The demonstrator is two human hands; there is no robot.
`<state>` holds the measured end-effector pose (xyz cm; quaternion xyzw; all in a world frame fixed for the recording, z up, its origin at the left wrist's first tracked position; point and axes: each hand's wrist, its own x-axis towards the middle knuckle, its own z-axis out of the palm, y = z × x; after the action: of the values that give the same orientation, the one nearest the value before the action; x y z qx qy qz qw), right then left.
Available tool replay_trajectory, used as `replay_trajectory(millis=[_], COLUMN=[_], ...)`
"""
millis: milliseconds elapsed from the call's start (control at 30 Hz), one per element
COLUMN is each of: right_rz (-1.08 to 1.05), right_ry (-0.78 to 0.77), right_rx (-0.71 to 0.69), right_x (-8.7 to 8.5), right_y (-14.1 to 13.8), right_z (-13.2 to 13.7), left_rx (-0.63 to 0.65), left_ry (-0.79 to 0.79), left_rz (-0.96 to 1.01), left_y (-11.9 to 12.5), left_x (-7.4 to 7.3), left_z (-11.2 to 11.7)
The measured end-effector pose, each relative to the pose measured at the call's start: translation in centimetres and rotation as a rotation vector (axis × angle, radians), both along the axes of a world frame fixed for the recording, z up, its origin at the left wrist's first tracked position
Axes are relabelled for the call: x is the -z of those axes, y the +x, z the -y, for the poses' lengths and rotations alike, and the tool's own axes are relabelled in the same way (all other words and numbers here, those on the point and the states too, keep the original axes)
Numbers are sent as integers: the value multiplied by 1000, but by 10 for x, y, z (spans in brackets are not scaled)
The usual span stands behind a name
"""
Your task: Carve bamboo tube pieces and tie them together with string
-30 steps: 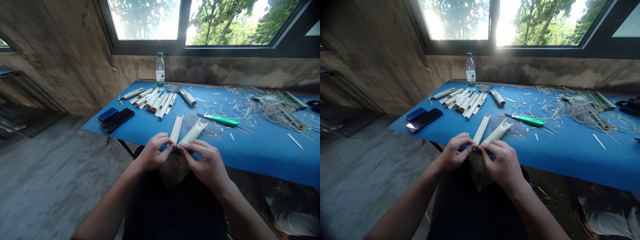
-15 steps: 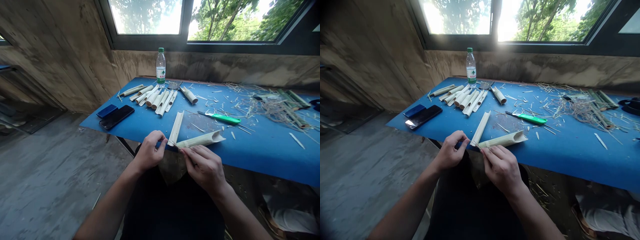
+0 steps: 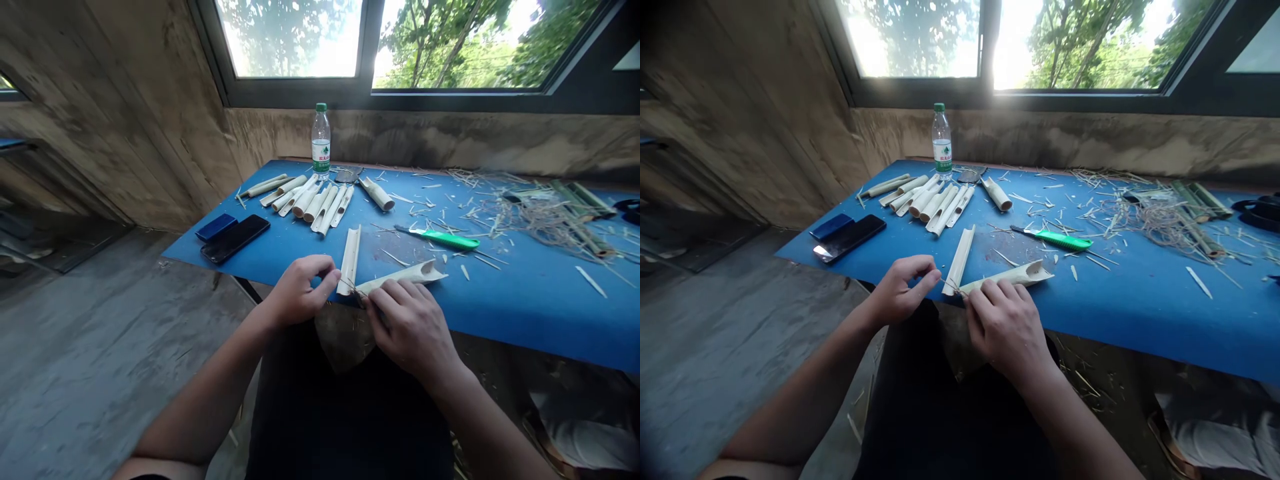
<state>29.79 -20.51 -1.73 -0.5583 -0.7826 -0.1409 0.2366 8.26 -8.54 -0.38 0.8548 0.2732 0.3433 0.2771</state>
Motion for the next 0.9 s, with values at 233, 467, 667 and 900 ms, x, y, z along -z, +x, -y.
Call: replay_trajectory(millis=[233,467,667,900], right_rz=[95,99,97,137], right_ry=[-72,-81,-67,-75], right_rx=[-172,-265,-311,-324], right_x=[-7,-9,-9,-7], right_y=[4,10,15,17], right_z=[-8,-14,-21,-24], left_rx=[-144,-99,-102,-94], left_ry=[246,408,543,572], left_rz=[33,-12,-16,2], left_y=[22,24,23,26], left_x=[19,22,19,19], left_z=[-12,-22,-24,-21])
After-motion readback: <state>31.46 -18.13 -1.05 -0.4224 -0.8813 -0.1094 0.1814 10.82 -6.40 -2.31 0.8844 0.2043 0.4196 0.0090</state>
